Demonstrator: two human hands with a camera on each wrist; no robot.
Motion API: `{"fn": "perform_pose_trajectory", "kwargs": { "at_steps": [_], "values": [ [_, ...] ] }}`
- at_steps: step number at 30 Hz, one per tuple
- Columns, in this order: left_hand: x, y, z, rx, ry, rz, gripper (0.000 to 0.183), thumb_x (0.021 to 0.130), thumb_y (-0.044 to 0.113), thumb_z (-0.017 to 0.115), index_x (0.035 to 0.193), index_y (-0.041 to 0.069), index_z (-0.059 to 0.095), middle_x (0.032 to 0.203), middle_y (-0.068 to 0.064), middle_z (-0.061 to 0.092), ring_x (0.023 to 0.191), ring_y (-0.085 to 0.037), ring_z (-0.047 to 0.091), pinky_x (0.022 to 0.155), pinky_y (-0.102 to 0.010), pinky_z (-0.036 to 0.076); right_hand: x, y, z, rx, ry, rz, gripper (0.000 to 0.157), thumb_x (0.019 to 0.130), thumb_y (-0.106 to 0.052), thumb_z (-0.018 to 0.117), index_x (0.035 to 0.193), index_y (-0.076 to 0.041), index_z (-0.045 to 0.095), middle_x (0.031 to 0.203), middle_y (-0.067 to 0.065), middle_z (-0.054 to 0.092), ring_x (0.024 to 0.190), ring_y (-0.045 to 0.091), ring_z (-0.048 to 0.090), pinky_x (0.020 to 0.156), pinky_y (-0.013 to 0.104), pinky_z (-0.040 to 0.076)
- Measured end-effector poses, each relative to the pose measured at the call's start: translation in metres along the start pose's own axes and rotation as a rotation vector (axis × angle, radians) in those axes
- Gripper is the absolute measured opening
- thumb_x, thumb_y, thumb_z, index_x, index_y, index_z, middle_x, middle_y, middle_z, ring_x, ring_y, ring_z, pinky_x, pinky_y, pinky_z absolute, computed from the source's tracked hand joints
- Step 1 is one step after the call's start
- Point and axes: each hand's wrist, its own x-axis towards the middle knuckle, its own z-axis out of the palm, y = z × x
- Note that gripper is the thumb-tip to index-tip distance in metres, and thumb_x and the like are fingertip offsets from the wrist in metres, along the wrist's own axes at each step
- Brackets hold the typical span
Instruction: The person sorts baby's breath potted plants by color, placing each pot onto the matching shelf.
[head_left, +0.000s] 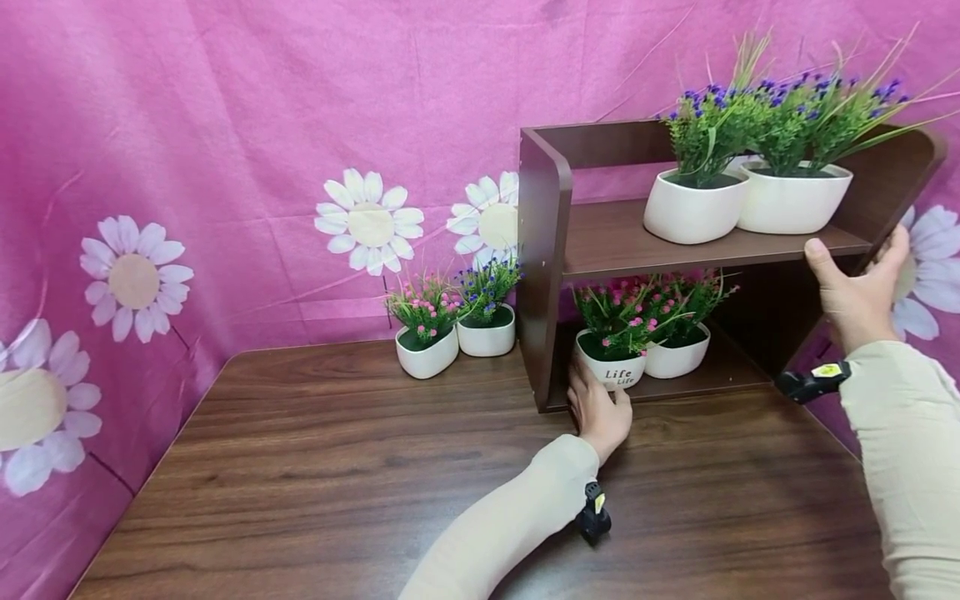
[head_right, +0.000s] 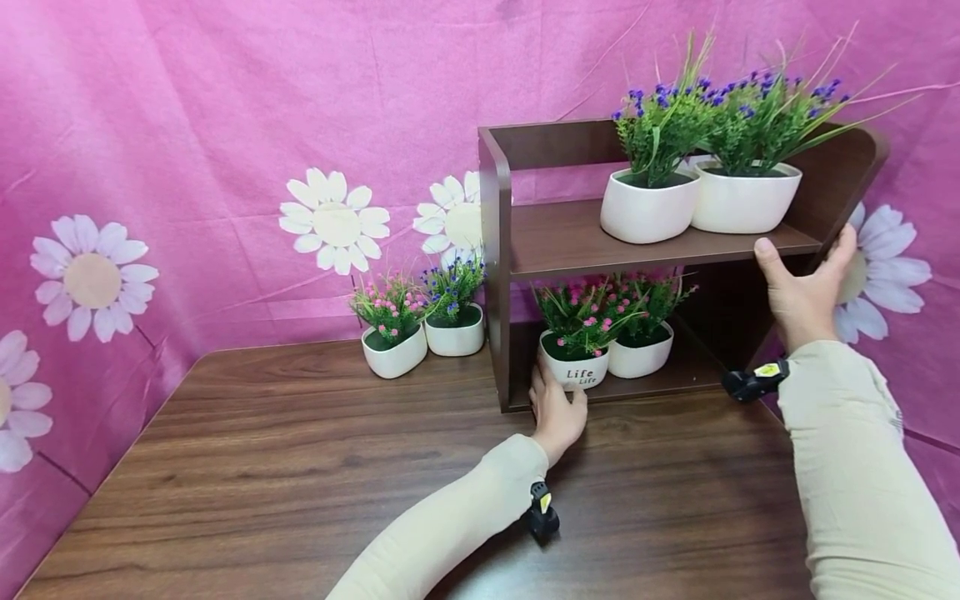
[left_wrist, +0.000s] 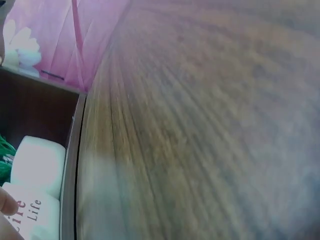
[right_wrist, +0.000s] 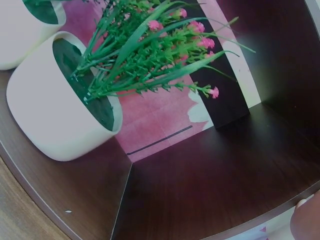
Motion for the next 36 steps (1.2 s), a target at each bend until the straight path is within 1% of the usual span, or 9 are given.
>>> {"fn": "perform_pose_trajectory", "kwargs": {
  "at_steps": [6, 10, 13, 16, 20, 22, 26, 28, 36],
  "values": [
    [-0.002, 0.005, 0.001, -0.072, -0.163, -0.050, 0.080, 0.081, 0.010, 0.065, 0.149, 0.000, 0.024, 0.150, -0.021, 0.026, 0.130, -0.037, 0.035, 0.108, -0.043, 0.033, 0.000, 0.000, 0.000, -0.022, 0.000, 0.003, 0.088, 0.087, -0.020, 0.066, 0.152, -0.024, 0.006, 0.158, -0.005, 0.012, 0.138, -0.003, 0.011, 0.107, 0.005, 0.004],
    [0.000, 0.004, 0.000, -0.148, -0.261, -0.065, 0.080, 0.082, 0.012, 0.064, 0.150, 0.004, 0.022, 0.152, -0.021, 0.020, 0.138, -0.031, 0.027, 0.111, -0.035, 0.031, -0.001, 0.001, 0.000, -0.006, -0.006, 0.014, 0.089, 0.088, -0.020, 0.066, 0.152, -0.023, 0.004, 0.159, -0.004, 0.008, 0.138, -0.004, 0.008, 0.107, 0.006, 0.002],
    [0.002, 0.002, -0.001, -0.170, -0.291, -0.053, 0.078, 0.082, 0.013, 0.064, 0.149, 0.007, 0.024, 0.148, -0.019, 0.022, 0.135, -0.026, 0.032, 0.107, -0.028, 0.034, -0.001, 0.001, 0.000, 0.021, -0.004, 0.009, 0.090, 0.087, -0.019, 0.066, 0.152, -0.023, 0.005, 0.158, -0.004, 0.009, 0.138, -0.003, 0.009, 0.107, 0.006, 0.003],
    [0.002, 0.000, -0.001, -0.170, -0.319, -0.021, 0.077, 0.082, 0.012, 0.064, 0.149, 0.008, 0.026, 0.144, -0.016, 0.027, 0.131, -0.024, 0.036, 0.105, -0.026, 0.036, -0.001, 0.000, 0.000, 0.059, 0.001, 0.003, 0.090, 0.086, -0.017, 0.067, 0.152, -0.023, 0.006, 0.157, -0.005, 0.011, 0.138, -0.002, 0.010, 0.107, 0.005, 0.004],
    [0.003, 0.001, 0.000, -0.155, -0.395, 0.012, 0.080, 0.083, 0.012, 0.063, 0.151, 0.007, 0.022, 0.148, -0.016, 0.025, 0.135, -0.024, 0.033, 0.107, -0.025, 0.034, -0.001, -0.002, -0.001, 0.063, 0.003, 0.005, 0.091, 0.086, -0.017, 0.067, 0.152, -0.022, 0.004, 0.158, -0.005, 0.009, 0.138, -0.003, 0.009, 0.107, 0.005, 0.003],
    [0.003, 0.004, 0.000, -0.146, -0.441, 0.005, 0.081, 0.083, 0.014, 0.063, 0.152, 0.007, 0.021, 0.152, -0.015, 0.023, 0.138, -0.024, 0.030, 0.109, -0.025, 0.032, -0.001, -0.002, -0.001, 0.042, 0.000, 0.005, 0.090, 0.087, -0.018, 0.066, 0.152, -0.022, 0.004, 0.158, -0.005, 0.008, 0.138, -0.003, 0.008, 0.107, 0.005, 0.003],
    [0.004, 0.011, 0.000, -0.130, -0.510, -0.041, 0.081, 0.085, 0.020, 0.064, 0.153, 0.009, 0.021, 0.157, -0.012, 0.021, 0.140, -0.024, 0.028, 0.111, -0.026, 0.029, -0.002, -0.002, -0.001, 0.024, -0.006, 0.001, 0.089, 0.087, -0.019, 0.066, 0.152, -0.023, 0.006, 0.158, -0.005, 0.011, 0.138, -0.003, 0.010, 0.107, 0.006, 0.004],
    [0.005, 0.014, 0.001, -0.144, -0.527, -0.073, 0.081, 0.085, 0.021, 0.065, 0.153, 0.010, 0.022, 0.157, -0.009, 0.022, 0.140, -0.024, 0.028, 0.111, -0.027, 0.029, -0.002, -0.002, -0.001, 0.050, -0.006, -0.001, 0.088, 0.086, -0.017, 0.067, 0.151, -0.024, 0.008, 0.157, -0.006, 0.013, 0.138, -0.002, 0.012, 0.107, 0.006, 0.006],
    [0.010, 0.019, 0.008, -0.299, -0.578, -0.178, 0.080, 0.086, 0.019, 0.067, 0.153, 0.014, 0.024, 0.159, -0.003, 0.018, 0.142, -0.016, 0.023, 0.112, -0.024, 0.024, -0.003, -0.003, 0.001, 0.097, -0.002, 0.003, 0.088, 0.085, -0.014, 0.068, 0.151, -0.024, 0.010, 0.155, -0.005, 0.018, 0.137, 0.001, 0.016, 0.107, 0.005, 0.008]
  ]
}}
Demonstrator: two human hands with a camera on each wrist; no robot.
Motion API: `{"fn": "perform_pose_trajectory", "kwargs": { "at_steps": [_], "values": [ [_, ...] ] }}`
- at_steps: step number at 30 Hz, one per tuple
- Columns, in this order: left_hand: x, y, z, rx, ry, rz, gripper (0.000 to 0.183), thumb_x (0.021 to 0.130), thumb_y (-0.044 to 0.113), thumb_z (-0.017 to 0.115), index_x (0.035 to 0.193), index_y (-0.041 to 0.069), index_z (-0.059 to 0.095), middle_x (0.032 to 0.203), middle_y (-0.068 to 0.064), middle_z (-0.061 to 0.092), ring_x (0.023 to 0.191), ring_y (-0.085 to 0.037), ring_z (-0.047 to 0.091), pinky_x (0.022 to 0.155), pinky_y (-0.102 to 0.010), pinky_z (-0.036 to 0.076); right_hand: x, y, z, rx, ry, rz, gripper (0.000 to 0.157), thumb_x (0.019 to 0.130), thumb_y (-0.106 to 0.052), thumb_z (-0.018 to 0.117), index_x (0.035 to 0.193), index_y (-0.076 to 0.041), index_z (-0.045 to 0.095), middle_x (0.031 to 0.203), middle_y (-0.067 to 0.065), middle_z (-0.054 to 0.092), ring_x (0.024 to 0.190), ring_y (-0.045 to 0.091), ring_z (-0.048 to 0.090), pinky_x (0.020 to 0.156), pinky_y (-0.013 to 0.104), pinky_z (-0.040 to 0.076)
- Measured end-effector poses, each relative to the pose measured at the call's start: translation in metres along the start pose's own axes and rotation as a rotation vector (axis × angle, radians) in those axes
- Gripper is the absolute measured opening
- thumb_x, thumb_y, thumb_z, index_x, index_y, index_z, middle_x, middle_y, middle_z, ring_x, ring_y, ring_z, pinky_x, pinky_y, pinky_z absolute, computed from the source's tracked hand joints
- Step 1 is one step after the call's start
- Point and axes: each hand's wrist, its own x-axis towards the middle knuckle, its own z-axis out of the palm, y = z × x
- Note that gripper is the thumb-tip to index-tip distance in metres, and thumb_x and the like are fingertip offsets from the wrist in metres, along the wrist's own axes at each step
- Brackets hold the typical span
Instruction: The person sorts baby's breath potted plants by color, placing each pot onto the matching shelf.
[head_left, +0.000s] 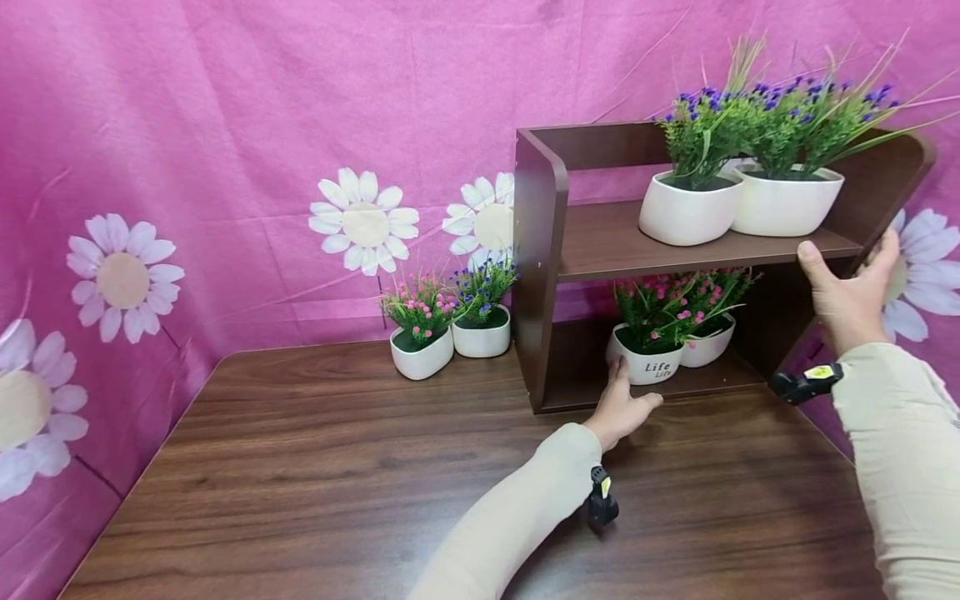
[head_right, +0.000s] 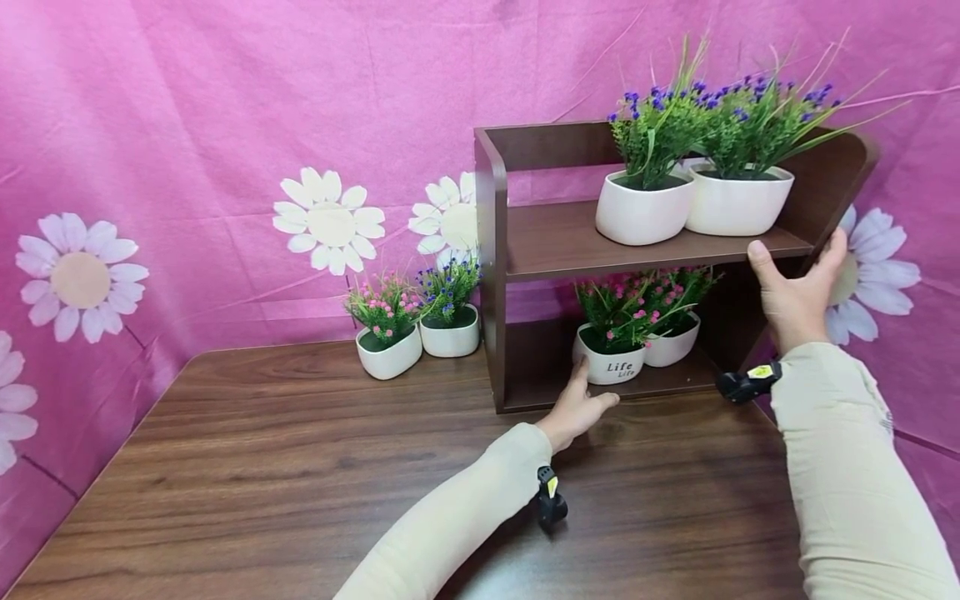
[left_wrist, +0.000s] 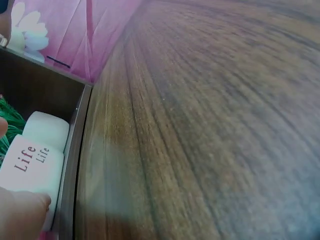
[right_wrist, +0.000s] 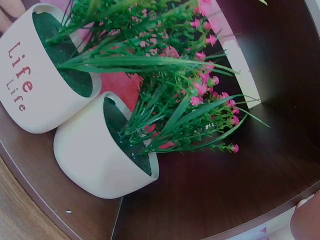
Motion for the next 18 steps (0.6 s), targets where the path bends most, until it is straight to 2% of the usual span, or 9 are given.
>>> {"fn": "perform_pose_trajectory", "kwargs": {
  "at_steps": [5, 8, 12, 18],
  "values": [
    [0.0036, -0.0008, 0.0020, -0.120, -0.074, -0.020, 0.080, 0.087, 0.016, 0.066, 0.154, 0.013, 0.021, 0.160, -0.003, 0.013, 0.139, -0.024, 0.032, 0.110, -0.026, 0.031, 0.0005, 0.0004, -0.0001, 0.018, 0.002, 0.010, 0.088, 0.085, -0.014, 0.068, 0.151, -0.025, 0.011, 0.155, -0.006, 0.017, 0.137, 0.000, 0.015, 0.107, 0.006, 0.008],
    [0.0054, -0.0021, 0.0027, -0.178, -0.108, -0.028, 0.080, 0.088, 0.013, 0.065, 0.154, 0.012, 0.020, 0.161, -0.004, 0.012, 0.140, -0.023, 0.030, 0.111, -0.028, 0.030, 0.0013, 0.0018, -0.0008, -0.013, -0.002, 0.015, 0.088, 0.086, -0.017, 0.068, 0.151, -0.025, 0.009, 0.156, -0.006, 0.014, 0.137, -0.001, 0.013, 0.107, 0.006, 0.008],
    [0.0084, -0.0037, 0.0022, -0.203, -0.136, -0.035, 0.079, 0.088, 0.014, 0.064, 0.154, 0.012, 0.021, 0.158, -0.006, 0.021, 0.143, -0.016, 0.023, 0.113, -0.028, 0.026, 0.0027, 0.0027, -0.0025, -0.050, -0.003, 0.012, 0.090, 0.087, -0.019, 0.067, 0.152, -0.025, 0.006, 0.157, -0.006, 0.011, 0.138, -0.002, 0.011, 0.107, 0.006, 0.006],
    [0.0104, -0.0037, -0.0025, -0.171, -0.167, -0.062, 0.078, 0.088, 0.020, 0.064, 0.153, 0.016, 0.023, 0.156, -0.002, 0.027, 0.143, -0.014, 0.022, 0.114, -0.031, 0.025, 0.0034, 0.0025, -0.0013, 0.015, 0.008, 0.003, 0.087, 0.085, -0.014, 0.068, 0.150, -0.025, 0.011, 0.155, -0.006, 0.018, 0.137, 0.000, 0.016, 0.107, 0.005, 0.009]
  ]
}}
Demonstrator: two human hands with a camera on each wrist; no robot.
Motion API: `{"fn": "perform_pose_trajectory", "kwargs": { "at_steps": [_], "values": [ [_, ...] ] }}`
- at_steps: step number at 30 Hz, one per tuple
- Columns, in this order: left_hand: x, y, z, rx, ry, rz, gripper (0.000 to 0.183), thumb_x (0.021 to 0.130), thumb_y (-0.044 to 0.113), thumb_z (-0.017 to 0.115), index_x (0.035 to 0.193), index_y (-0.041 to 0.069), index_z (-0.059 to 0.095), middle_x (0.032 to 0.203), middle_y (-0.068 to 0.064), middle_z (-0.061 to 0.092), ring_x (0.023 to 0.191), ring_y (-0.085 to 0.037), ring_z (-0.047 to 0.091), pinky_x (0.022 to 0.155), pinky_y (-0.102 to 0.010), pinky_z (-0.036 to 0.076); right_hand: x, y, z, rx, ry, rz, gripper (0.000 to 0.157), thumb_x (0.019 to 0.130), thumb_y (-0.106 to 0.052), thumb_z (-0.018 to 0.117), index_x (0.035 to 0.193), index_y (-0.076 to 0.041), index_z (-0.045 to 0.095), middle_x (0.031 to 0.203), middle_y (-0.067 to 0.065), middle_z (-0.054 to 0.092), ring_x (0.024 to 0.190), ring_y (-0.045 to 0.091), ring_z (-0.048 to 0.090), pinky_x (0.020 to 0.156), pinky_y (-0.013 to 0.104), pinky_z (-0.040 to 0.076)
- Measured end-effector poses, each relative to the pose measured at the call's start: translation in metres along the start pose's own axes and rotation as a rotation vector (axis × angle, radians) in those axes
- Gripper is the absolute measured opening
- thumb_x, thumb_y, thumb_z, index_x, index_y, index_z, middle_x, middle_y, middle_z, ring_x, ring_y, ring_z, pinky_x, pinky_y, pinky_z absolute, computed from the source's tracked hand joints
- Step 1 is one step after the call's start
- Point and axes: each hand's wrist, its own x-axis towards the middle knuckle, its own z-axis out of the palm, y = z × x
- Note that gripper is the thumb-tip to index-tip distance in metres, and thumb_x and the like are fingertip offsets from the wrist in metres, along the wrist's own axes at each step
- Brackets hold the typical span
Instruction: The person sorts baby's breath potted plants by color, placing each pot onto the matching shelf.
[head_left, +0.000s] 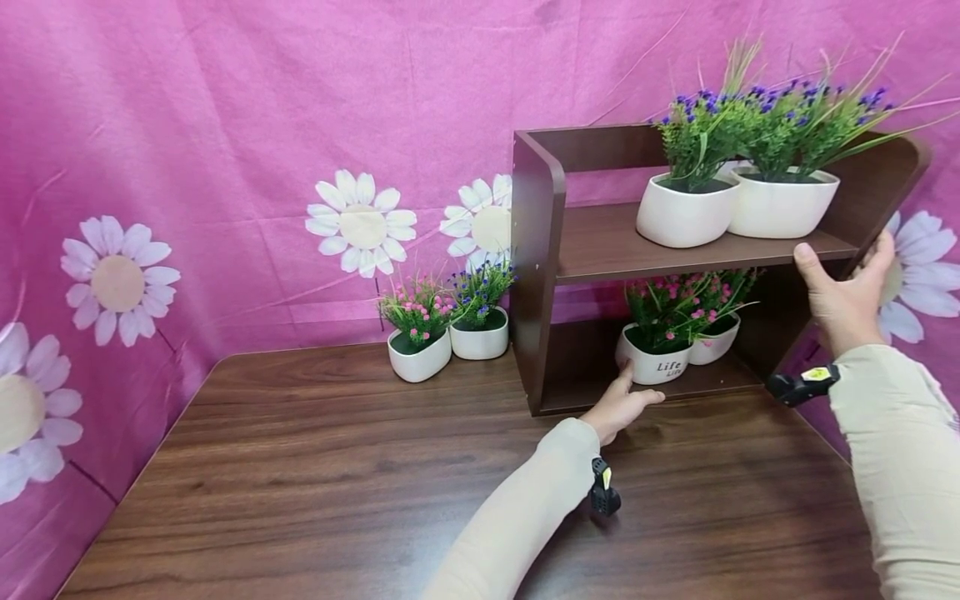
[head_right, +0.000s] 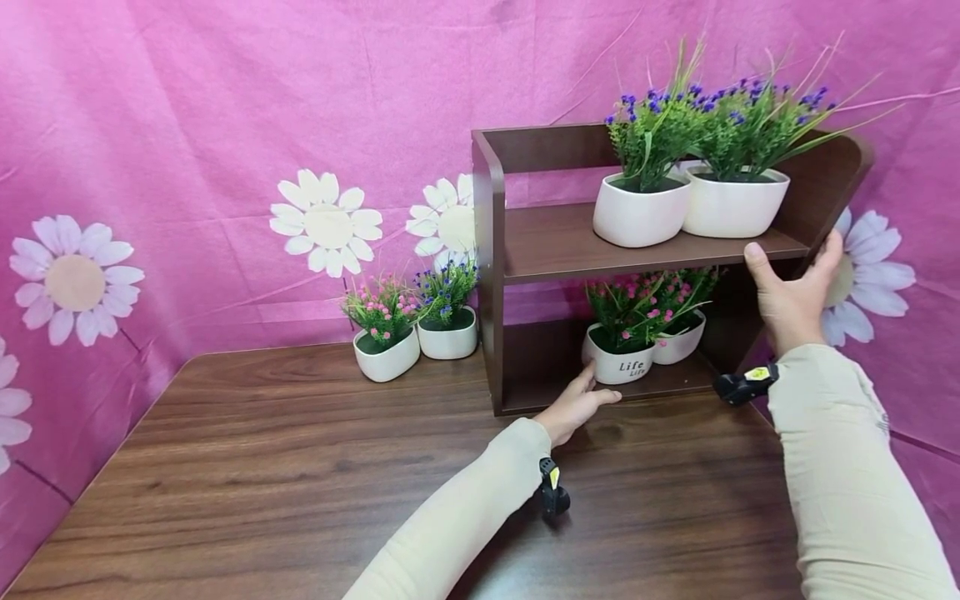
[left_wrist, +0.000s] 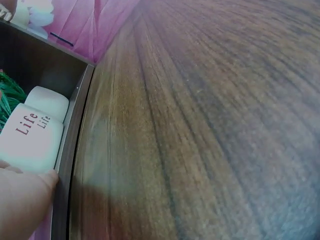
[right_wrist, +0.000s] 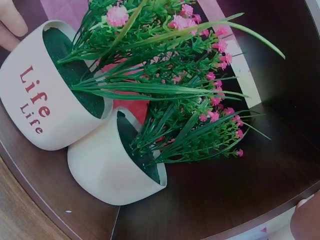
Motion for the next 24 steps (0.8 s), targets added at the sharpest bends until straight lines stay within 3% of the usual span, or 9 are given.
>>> {"fn": "perform_pose_trajectory", "kwargs": {
  "at_steps": [9, 13, 17, 24],
  "values": [
    [-0.002, 0.001, -0.002, 0.021, 0.042, 0.036, 0.076, 0.085, 0.016, 0.066, 0.152, 0.015, 0.028, 0.155, 0.001, 0.030, 0.141, -0.010, 0.024, 0.112, -0.026, 0.026, -0.001, 0.000, 0.000, -0.066, -0.004, 0.003, 0.089, 0.087, -0.019, 0.067, 0.152, -0.025, 0.007, 0.156, -0.006, 0.013, 0.137, -0.002, 0.012, 0.107, 0.006, 0.007],
    [-0.004, 0.001, -0.006, 0.052, 0.045, 0.046, 0.075, 0.085, 0.016, 0.067, 0.151, 0.017, 0.031, 0.154, 0.004, 0.032, 0.140, -0.009, 0.026, 0.112, -0.025, 0.026, 0.000, 0.000, 0.000, -0.039, 0.005, 0.005, 0.089, 0.086, -0.017, 0.068, 0.151, -0.025, 0.008, 0.156, -0.006, 0.015, 0.137, 0.000, 0.014, 0.107, 0.006, 0.008],
    [-0.006, 0.001, -0.011, 0.071, 0.037, 0.049, 0.077, 0.085, 0.017, 0.067, 0.151, 0.018, 0.030, 0.154, 0.004, 0.032, 0.140, -0.009, 0.026, 0.112, -0.026, 0.027, -0.001, -0.001, 0.001, 0.016, 0.009, 0.001, 0.089, 0.085, -0.014, 0.069, 0.151, -0.026, 0.011, 0.154, -0.006, 0.019, 0.137, 0.002, 0.017, 0.107, 0.006, 0.011],
    [-0.015, 0.003, -0.021, 0.135, -0.011, 0.067, 0.077, 0.086, 0.022, 0.069, 0.152, 0.018, 0.028, 0.154, 0.005, 0.030, 0.141, -0.010, 0.024, 0.112, -0.028, 0.026, -0.002, -0.002, 0.001, -0.007, -0.004, -0.003, 0.087, 0.086, -0.014, 0.067, 0.151, -0.024, 0.010, 0.155, -0.006, 0.018, 0.137, 0.001, 0.016, 0.107, 0.005, 0.009]
  ]
}}
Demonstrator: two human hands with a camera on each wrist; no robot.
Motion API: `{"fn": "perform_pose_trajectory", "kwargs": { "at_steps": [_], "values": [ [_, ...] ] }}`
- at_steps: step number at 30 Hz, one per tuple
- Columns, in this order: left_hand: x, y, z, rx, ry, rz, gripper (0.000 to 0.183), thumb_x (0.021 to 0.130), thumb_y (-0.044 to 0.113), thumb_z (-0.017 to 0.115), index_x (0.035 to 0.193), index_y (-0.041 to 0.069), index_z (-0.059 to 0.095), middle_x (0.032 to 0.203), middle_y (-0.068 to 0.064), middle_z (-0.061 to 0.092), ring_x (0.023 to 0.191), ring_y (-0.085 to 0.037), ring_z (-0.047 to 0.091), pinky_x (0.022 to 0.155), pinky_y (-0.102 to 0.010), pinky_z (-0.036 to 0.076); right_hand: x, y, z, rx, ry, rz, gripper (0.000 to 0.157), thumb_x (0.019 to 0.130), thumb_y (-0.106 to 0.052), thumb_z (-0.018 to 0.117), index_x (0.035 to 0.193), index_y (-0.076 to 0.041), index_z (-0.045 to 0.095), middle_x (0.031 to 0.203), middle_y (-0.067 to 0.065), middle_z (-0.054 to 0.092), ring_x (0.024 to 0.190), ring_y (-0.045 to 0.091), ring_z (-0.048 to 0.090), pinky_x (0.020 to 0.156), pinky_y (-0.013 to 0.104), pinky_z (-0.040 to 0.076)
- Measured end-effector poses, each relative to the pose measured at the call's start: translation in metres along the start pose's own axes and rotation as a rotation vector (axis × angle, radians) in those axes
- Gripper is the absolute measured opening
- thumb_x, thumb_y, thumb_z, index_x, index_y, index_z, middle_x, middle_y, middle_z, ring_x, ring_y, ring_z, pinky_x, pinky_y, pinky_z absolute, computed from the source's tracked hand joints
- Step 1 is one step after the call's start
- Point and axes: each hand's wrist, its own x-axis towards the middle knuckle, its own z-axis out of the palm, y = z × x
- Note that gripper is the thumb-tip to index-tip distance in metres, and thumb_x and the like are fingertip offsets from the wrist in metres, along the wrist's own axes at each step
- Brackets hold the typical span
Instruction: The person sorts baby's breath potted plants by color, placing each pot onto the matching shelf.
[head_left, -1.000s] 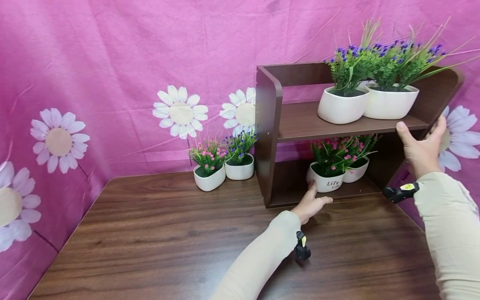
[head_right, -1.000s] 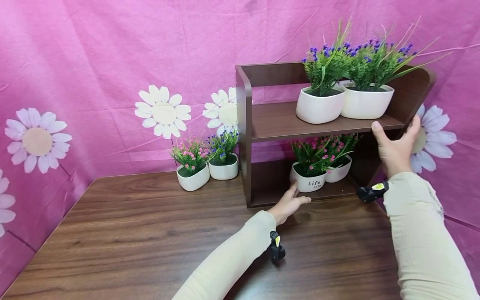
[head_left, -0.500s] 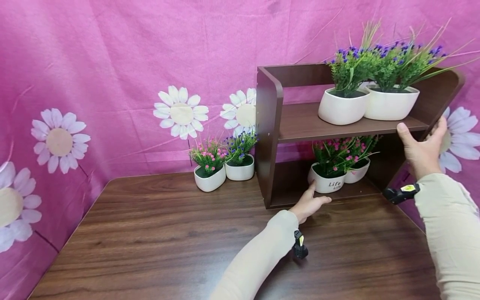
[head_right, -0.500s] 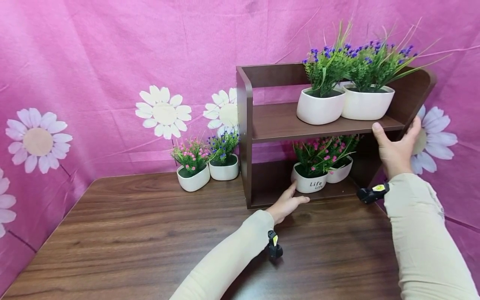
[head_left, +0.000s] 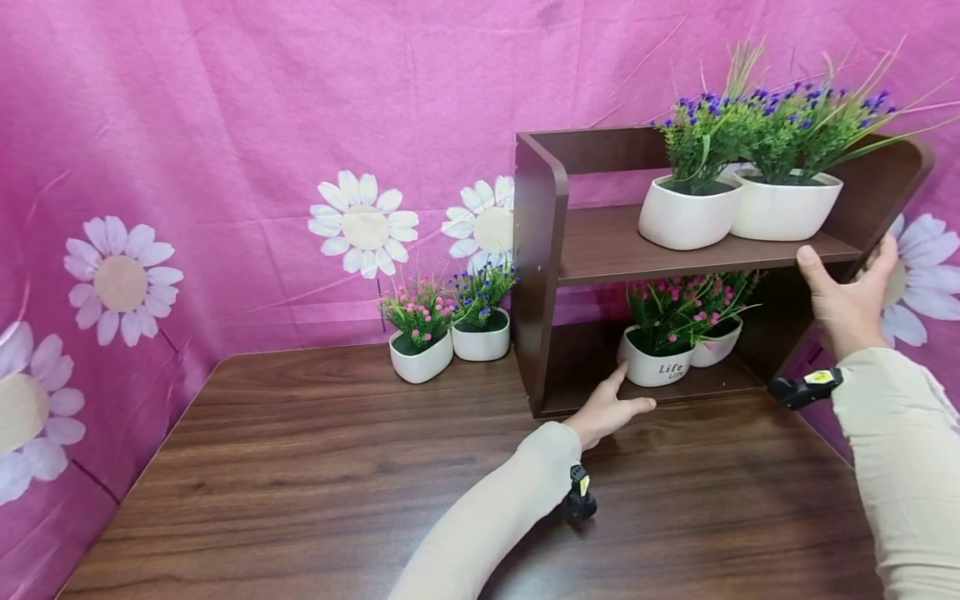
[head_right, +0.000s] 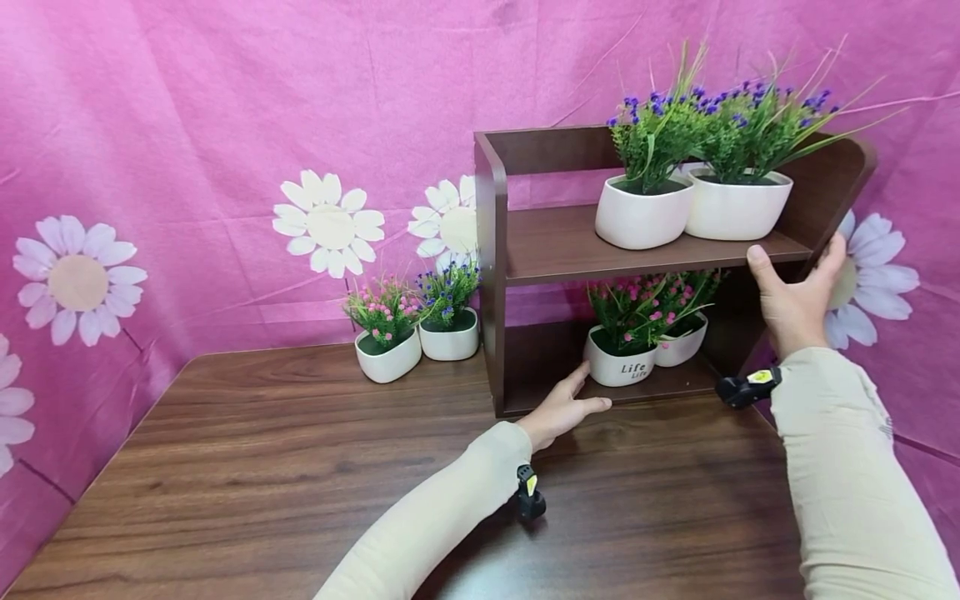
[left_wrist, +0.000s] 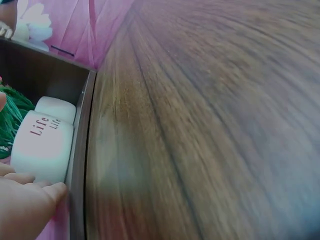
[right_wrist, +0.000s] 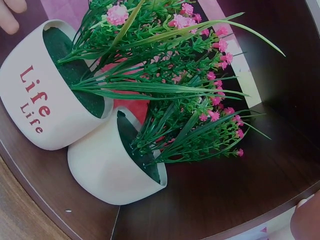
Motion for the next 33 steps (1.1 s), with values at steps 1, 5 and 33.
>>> {"fn": "perform_pose_trajectory", "kwargs": {
  "at_steps": [1, 5, 33],
  "values": [
    [-0.002, 0.000, -0.002, 0.017, -0.013, 0.012, 0.077, 0.087, 0.023, 0.069, 0.152, 0.018, 0.028, 0.154, 0.005, 0.030, 0.141, -0.010, 0.025, 0.112, -0.028, 0.026, 0.000, 0.000, 0.000, 0.006, 0.000, -0.004, 0.087, 0.085, -0.013, 0.067, 0.151, -0.024, 0.011, 0.154, -0.005, 0.020, 0.137, 0.002, 0.017, 0.107, 0.005, 0.010],
    [-0.015, 0.000, -0.013, 0.094, -0.077, 0.060, 0.076, 0.088, 0.026, 0.069, 0.152, 0.018, 0.029, 0.153, 0.007, 0.032, 0.140, -0.010, 0.027, 0.111, -0.026, 0.027, -0.002, -0.001, 0.001, 0.038, -0.002, -0.015, 0.086, 0.085, -0.011, 0.067, 0.150, -0.023, 0.013, 0.152, -0.004, 0.023, 0.137, 0.004, 0.019, 0.106, 0.005, 0.013],
    [-0.113, -0.020, -0.205, 0.313, 0.205, 0.123, 0.064, 0.083, 0.023, 0.075, 0.136, 0.001, 0.047, 0.132, -0.022, 0.055, 0.126, -0.035, 0.048, 0.106, -0.052, 0.035, 0.003, 0.004, -0.002, -0.126, -0.011, 0.024, 0.090, 0.088, -0.023, 0.065, 0.152, -0.024, 0.002, 0.159, -0.005, 0.005, 0.138, -0.004, 0.006, 0.107, 0.006, 0.002]
  ]
}}
